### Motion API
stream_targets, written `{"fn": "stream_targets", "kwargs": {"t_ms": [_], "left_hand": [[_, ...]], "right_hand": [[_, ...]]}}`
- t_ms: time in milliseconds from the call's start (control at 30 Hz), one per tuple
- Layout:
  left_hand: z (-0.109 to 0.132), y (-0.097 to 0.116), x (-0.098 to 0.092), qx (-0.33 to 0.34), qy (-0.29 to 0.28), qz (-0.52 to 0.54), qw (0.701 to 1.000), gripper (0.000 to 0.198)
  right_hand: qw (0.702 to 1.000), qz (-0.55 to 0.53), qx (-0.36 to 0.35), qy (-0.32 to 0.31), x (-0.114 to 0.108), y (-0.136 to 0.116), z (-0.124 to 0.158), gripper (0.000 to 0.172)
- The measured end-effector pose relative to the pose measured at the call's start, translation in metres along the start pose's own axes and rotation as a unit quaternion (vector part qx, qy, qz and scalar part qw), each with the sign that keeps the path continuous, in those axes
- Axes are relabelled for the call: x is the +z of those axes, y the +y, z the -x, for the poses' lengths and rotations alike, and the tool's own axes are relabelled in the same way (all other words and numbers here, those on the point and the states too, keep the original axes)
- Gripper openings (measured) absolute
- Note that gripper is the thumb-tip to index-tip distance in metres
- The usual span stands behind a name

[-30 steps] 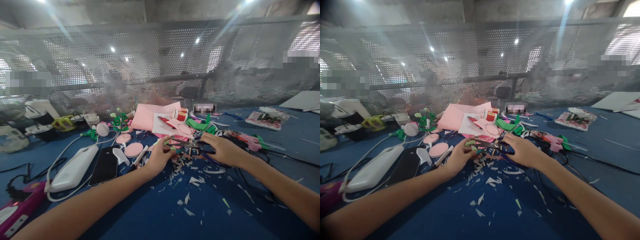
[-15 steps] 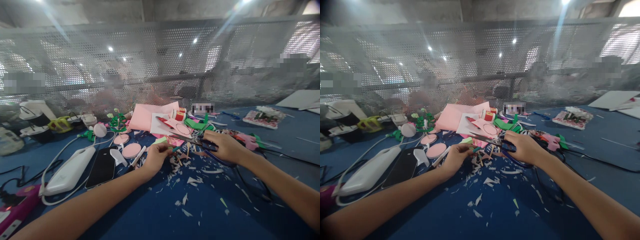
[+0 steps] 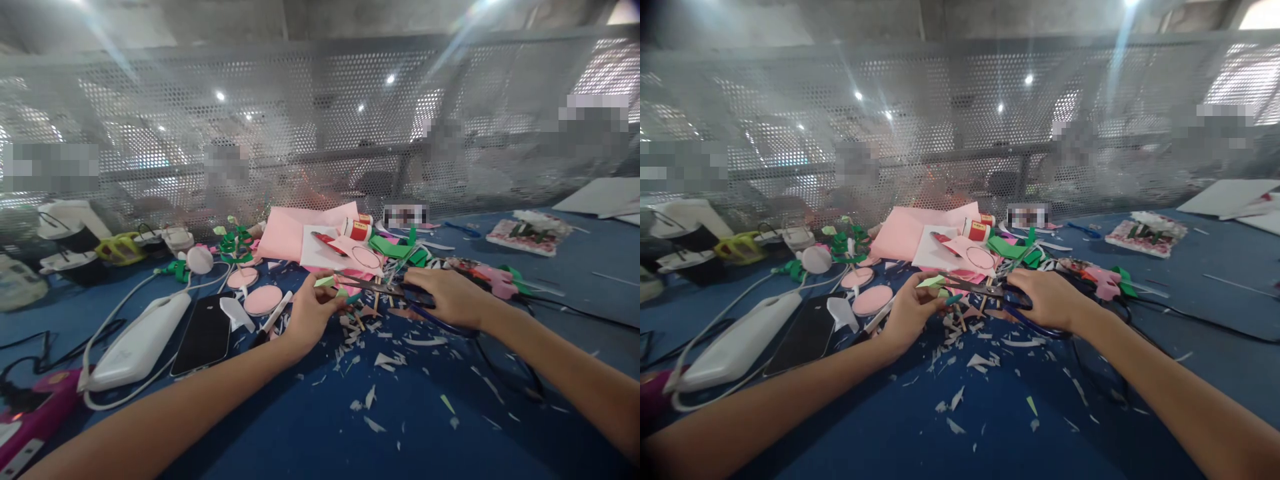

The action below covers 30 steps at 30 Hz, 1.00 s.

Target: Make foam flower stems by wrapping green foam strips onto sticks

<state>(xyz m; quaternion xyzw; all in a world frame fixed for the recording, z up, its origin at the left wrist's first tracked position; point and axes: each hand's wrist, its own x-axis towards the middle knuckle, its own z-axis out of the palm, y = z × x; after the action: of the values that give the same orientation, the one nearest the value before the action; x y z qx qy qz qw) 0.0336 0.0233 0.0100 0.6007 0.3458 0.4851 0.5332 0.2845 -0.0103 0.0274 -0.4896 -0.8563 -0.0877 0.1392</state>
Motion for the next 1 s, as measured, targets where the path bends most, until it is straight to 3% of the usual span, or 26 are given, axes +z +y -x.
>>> {"fn": "stream_targets", "kwargs": {"t_ms": [600, 1000], "left_hand": [[0.003, -0.005, -0.003, 0.024, -0.037, 0.002, 0.999, 0.052], [0.006, -0.002, -0.001, 0.026, -0.041, -0.021, 0.999, 0.053]], "right_hand": [[0.998, 0.026, -0.037, -0.046, 0.003, -0.002, 0.001, 0.028], [0.998, 0.026, -0.05, -0.019, 0.004, -0.009, 0.0, 0.027]]}}
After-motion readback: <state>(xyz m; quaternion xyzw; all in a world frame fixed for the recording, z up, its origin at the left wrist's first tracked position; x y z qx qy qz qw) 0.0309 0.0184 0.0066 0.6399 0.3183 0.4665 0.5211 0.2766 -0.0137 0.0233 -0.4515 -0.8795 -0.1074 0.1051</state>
